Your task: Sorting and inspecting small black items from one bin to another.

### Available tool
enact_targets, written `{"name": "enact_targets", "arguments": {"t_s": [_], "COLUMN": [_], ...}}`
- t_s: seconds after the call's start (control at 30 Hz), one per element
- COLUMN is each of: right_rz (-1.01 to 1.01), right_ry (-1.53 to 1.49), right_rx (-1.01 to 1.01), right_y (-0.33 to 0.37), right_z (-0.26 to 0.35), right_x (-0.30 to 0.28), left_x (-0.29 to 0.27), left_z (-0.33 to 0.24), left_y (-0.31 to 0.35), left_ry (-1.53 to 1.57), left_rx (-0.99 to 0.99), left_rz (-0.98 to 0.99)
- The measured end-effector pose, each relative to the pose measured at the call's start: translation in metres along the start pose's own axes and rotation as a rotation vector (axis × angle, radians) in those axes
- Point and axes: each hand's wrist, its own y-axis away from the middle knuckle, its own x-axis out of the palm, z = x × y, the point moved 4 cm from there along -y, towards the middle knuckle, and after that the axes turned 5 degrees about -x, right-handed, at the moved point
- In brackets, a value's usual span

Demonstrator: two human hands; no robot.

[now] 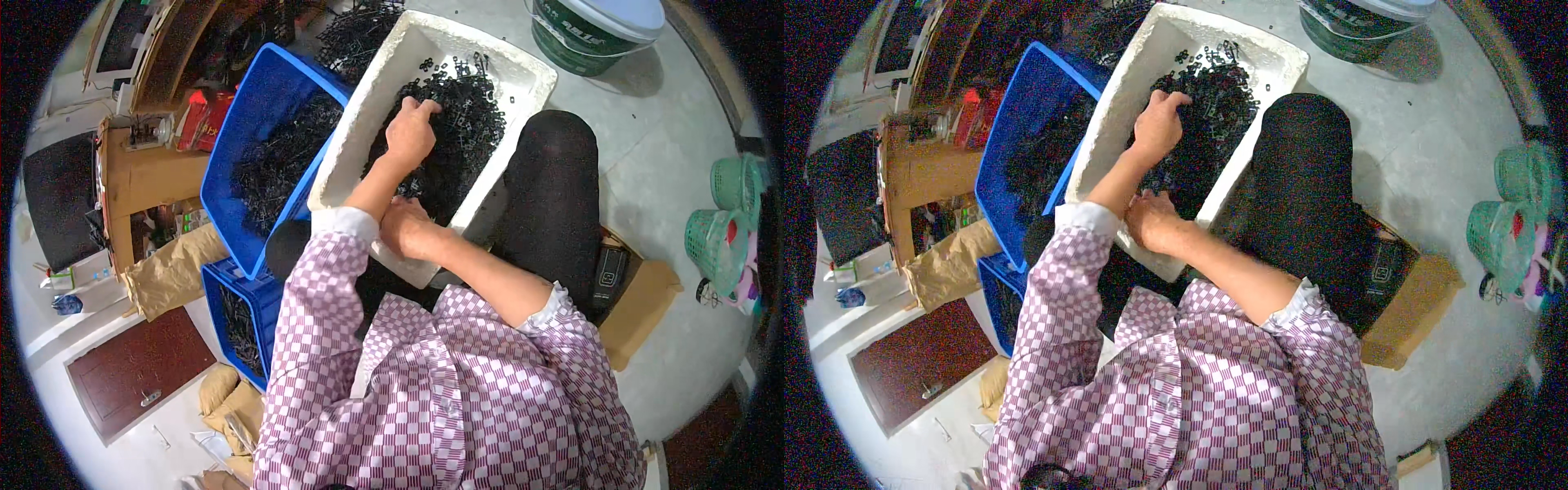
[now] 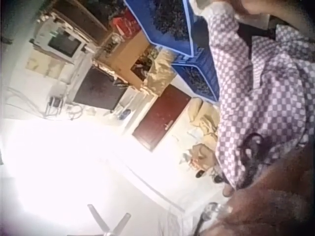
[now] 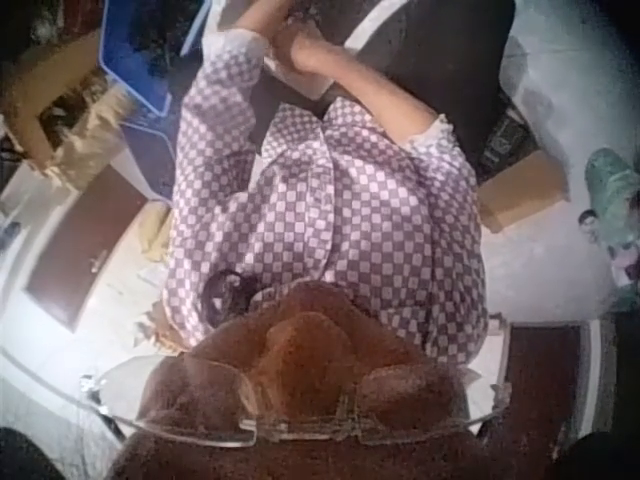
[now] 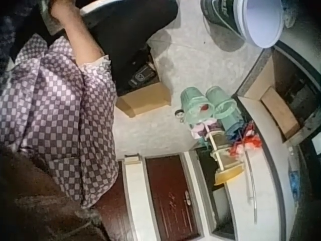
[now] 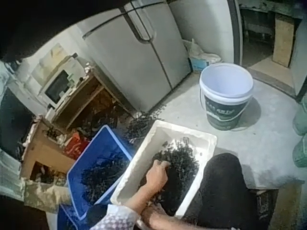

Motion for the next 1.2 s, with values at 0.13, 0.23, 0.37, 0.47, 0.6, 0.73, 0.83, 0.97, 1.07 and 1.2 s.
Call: {"name": "enact_targets", "arguments": {"t_s": [0.13, 0.23, 0.37, 0.47, 0.6, 0.73, 0.83, 0.97, 1.07, 1.2], "right_rz": [-0.018, -0.064, -0.073, -0.064, -0.081, -0.204, -0.606, -0.775, -0.660, -0.714], "right_ry": [0.046, 0.044, 0.041, 0.048, 0.091, 0.043, -0.708, -1.728, -2.104, -1.947], "right_rx": [-0.013, -0.019, -0.003, 0.042, 0.184, 0.116, 0.068, 0.262, 0.012, -0.130], "right_y": [-0.006, -0.003, -0.004, -0.008, -0.004, -0.006, -0.020, -0.005, 0.006, 0.008], "right_z": [-0.007, -0.004, -0.007, -0.019, -0.027, -0.030, -0.057, -0.059, -0.045, -0.040], "right_x": [0.013, 0.005, 0.004, 0.006, -0.014, -0.023, -0.023, -0.051, -0.074, -0.080], "left_x": [0.005, -0.007, -0.006, -0.007, -0.030, -0.072, -0.101, -0.122, -0.121, -0.111], "left_z": [-0.010, -0.019, -0.022, -0.012, 0.019, 0.041, 0.033, 0.029, 0.032, 0.027], "left_y": [-0.002, 0.004, 0.005, 0.003, -0.002, 0.002, 0.020, 0.054, 0.066, 0.075], "left_ry": [-0.248, -0.288, -0.360, -0.319, -0.154, 0.476, 0.958, 1.404, 1.503, 1.558], "left_rx": [0.064, 0.166, 0.207, 0.240, 0.144, 0.012, -0.087, -0.228, -0.257, -0.319], "left_rz": [-0.060, -0.120, -0.056, -0.090, -0.181, -0.184, -0.128, -0.060, -0.039, 0.051]}}
